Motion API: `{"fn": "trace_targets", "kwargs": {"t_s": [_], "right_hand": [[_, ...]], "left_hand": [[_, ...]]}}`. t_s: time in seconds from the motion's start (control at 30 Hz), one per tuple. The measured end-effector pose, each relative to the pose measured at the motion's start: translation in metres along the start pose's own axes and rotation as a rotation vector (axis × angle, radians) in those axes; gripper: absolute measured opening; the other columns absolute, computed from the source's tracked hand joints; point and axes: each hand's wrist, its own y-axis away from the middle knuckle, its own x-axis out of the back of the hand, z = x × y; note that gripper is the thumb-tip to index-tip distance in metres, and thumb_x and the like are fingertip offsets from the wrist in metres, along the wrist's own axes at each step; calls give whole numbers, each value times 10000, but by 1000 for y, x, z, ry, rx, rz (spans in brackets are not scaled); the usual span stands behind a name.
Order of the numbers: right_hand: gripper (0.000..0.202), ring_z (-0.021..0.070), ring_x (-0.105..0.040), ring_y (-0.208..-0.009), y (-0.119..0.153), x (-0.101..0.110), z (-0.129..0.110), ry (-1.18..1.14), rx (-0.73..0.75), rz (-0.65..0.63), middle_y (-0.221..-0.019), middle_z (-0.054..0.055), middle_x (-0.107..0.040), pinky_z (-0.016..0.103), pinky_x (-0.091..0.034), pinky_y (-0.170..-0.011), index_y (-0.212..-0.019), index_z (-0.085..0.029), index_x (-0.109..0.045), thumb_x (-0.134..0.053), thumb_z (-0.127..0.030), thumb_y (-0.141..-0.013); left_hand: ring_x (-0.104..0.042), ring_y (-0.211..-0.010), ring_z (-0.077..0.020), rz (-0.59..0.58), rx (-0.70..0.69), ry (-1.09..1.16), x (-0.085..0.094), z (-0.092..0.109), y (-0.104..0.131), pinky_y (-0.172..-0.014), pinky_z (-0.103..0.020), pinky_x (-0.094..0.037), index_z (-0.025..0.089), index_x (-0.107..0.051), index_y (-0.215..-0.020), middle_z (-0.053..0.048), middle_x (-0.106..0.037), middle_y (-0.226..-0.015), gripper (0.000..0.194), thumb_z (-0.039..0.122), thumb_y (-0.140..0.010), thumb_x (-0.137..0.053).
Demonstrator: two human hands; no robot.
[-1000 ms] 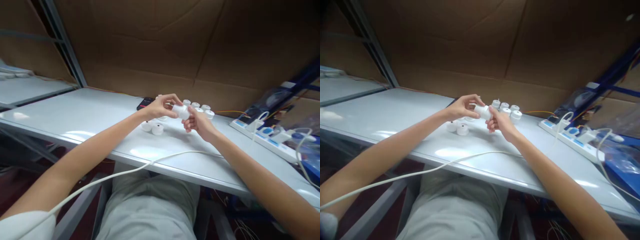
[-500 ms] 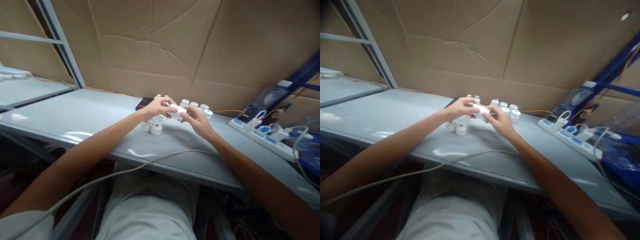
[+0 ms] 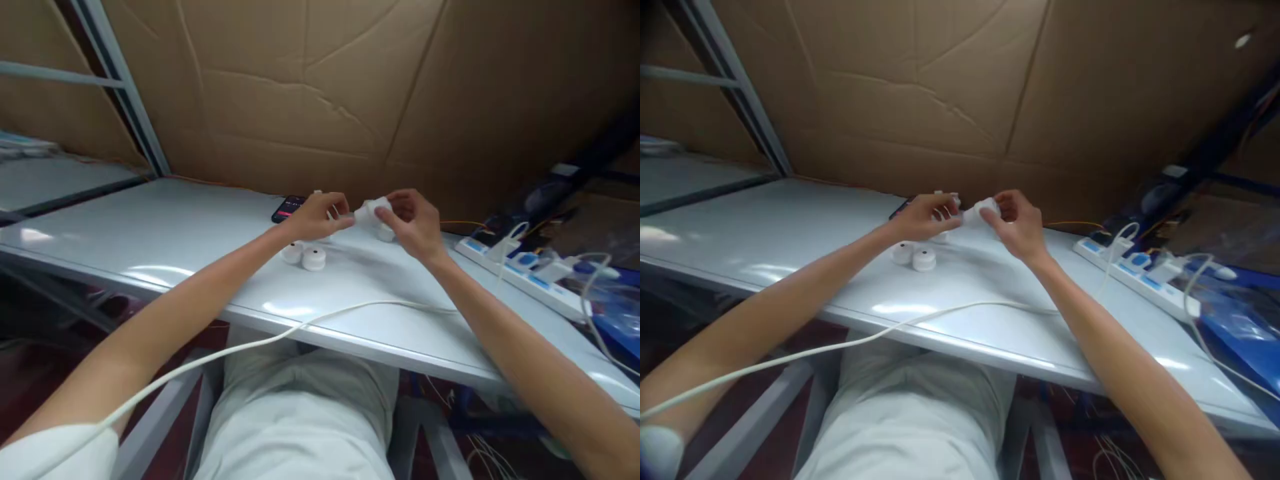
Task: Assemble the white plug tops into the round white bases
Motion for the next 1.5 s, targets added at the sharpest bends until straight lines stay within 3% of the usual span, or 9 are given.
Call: {"fn": "trace_targets", "kwargs": {"t_s": [0.07,0.3,0.6,0.8,0.93,1.07,1.23,1.33,1.5], "right_hand": [[377,251,-731,-818,-18,3,6,126,28,-4,-889,48,-772,386,-579,-781,-992,-230,-707,-800,-551,-818],[279,287,-711,-851,-52,-9,31,605,135,-362,-924,105,-793,378,-505,-783,-958,-187,-752,-738,-428,-818],[311,390,-694,-1057,-40,-11,45,824,146,-333,-1089,154,-813,519,-484,-952,-1018,-206,-774,-684,-474,-889],[345,408,-649,-1142,-32,-12,51,889,201,-330,-1190,187,-793,523,-465,-962,-1134,-188,-764,-619,-449,-962],[385,423,-629,-1225,-12,-16,34,773,327,-321,-1330,209,-739,564,-469,-1013,-1282,-175,-723,-589,-390,-992],[411,377,-610,-1352,14,-32,8,520,489,-504,-1473,157,-682,560,-460,-1129,-1403,-240,-685,-567,-379,-1035],[503,400,-540,-1460,32,-57,3,477,436,-622,-1644,180,-540,615,-453,-1150,-1555,-232,-562,-491,-412,-1090],[413,370,-619,-1345,35,-60,5,467,414,-602,-1508,192,-642,546,-507,-1086,-1451,-211,-617,-504,-319,-1069],[159,298,-676,-928,35,-48,-4,486,342,-513,-1059,146,-708,433,-539,-868,-987,-195,-662,-568,-322,-999]], "left_hand": [[-673,-822,-170,46,-10,-103,4,-6,-1,-761,-292,-509,172,-685,-893,-47,-738,-917,192,355,-851,-724],[-684,-882,-197,62,-44,-286,11,-18,-3,-799,-308,-503,181,-702,-904,-60,-746,-936,134,306,-872,-666],[-681,-877,-214,33,-66,-369,15,-18,-4,-824,-330,-482,173,-719,-882,-74,-747,-922,144,299,-877,-649],[-691,-898,-225,14,-39,-408,15,-19,-3,-839,-338,-493,179,-736,-891,-78,-766,-944,151,293,-871,-639],[-697,-923,-236,6,-10,-459,16,-23,-3,-873,-348,-515,176,-758,-920,-95,-772,-970,182,267,-869,-608],[-704,-963,-247,28,30,-502,18,-31,-3,-911,-360,-533,178,-783,-944,-103,-776,-1007,247,164,-825,-567],[-703,-1044,-270,-4,103,-569,20,-40,-4,-970,-395,-539,169,-798,-1001,-118,-774,-1059,318,124,-820,-540],[-658,-1186,-325,-14,153,-621,14,-42,-8,-1050,-477,-516,171,-789,-1106,-149,-755,-1176,316,198,-869,-582],[-436,-1461,-461,-100,189,-813,-3,-42,-31,-1163,-647,-394,155,-759,-1217,-219,-623,-1456,448,389,-835,-741]]}}
